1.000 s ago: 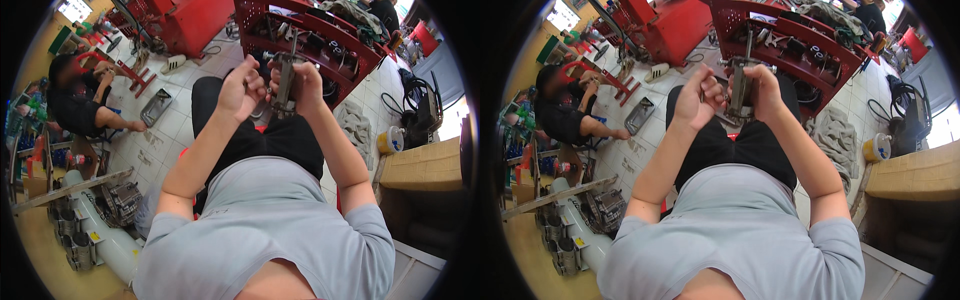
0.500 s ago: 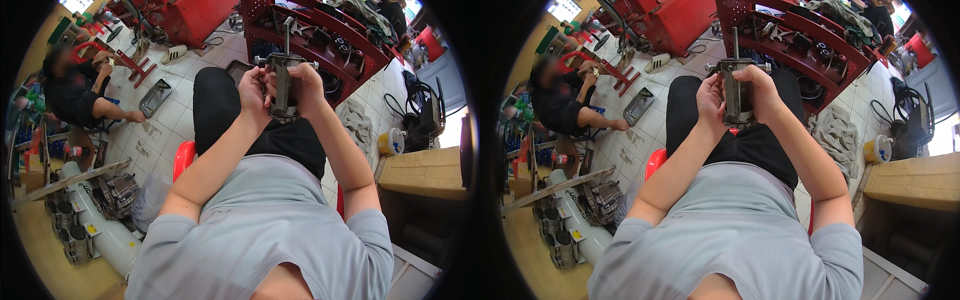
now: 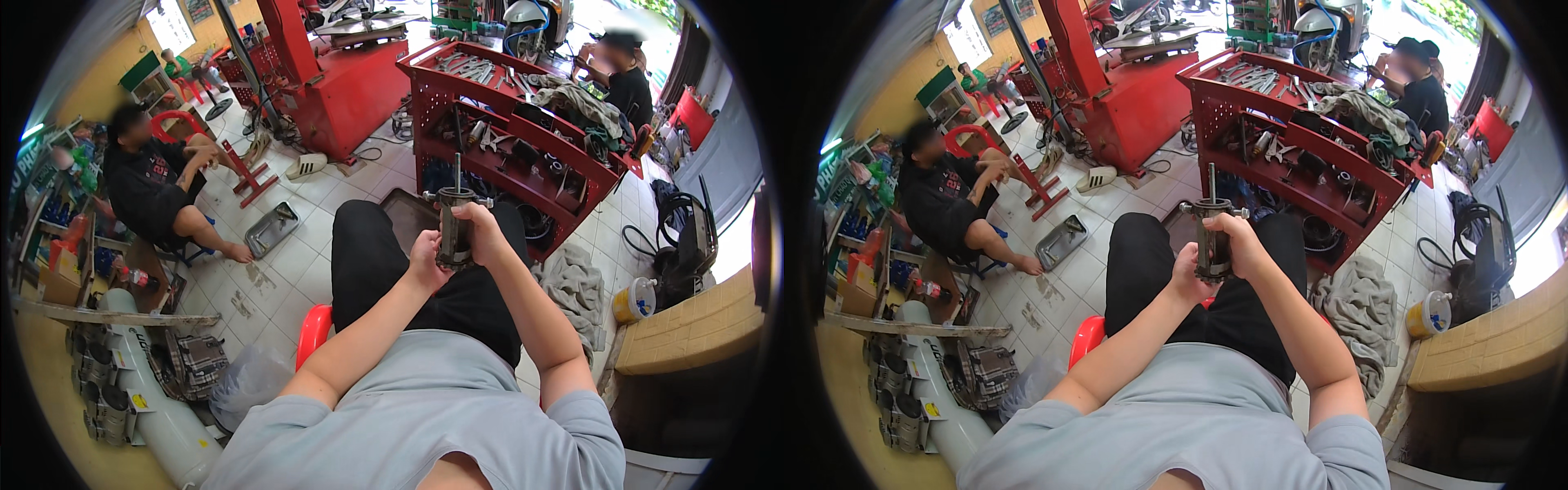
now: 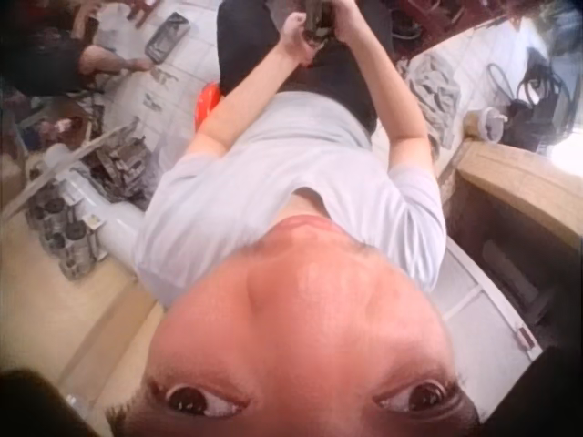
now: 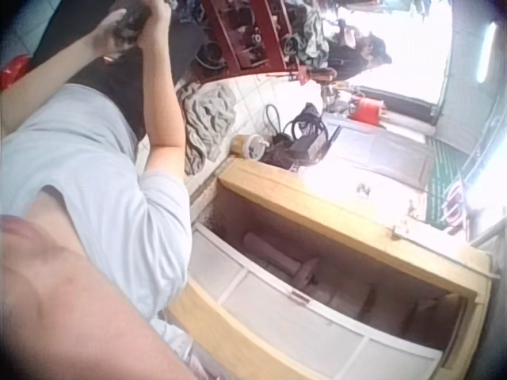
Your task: The person sits in a workshop and assembles a mechanical component, likely a motorcycle sprocket hub. They insert a small metal pin into the hub, rotate the assembly to inspect it, and then insert a second pin. The person handles the part with both hands, occasionally picking up small components from a metal tray on the floor.
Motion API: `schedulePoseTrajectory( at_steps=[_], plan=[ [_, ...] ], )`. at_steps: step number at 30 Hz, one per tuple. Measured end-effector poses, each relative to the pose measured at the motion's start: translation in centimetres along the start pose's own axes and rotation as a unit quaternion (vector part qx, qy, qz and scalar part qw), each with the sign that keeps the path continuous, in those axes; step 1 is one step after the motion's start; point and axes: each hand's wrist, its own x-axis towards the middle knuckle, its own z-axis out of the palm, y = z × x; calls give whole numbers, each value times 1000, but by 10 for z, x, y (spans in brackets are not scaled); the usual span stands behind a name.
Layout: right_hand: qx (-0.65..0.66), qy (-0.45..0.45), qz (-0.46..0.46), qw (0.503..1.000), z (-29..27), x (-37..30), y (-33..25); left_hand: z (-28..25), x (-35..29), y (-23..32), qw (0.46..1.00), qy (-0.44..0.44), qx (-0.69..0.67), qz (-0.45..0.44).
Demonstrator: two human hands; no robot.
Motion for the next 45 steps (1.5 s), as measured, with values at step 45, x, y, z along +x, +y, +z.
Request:
schedulePoseTrajectory(
  at_steps=[45],
  plan=[
    [28,33,-102,994,5,-42,-27,78,-30,8,985,91,-2,148]
  ],
)
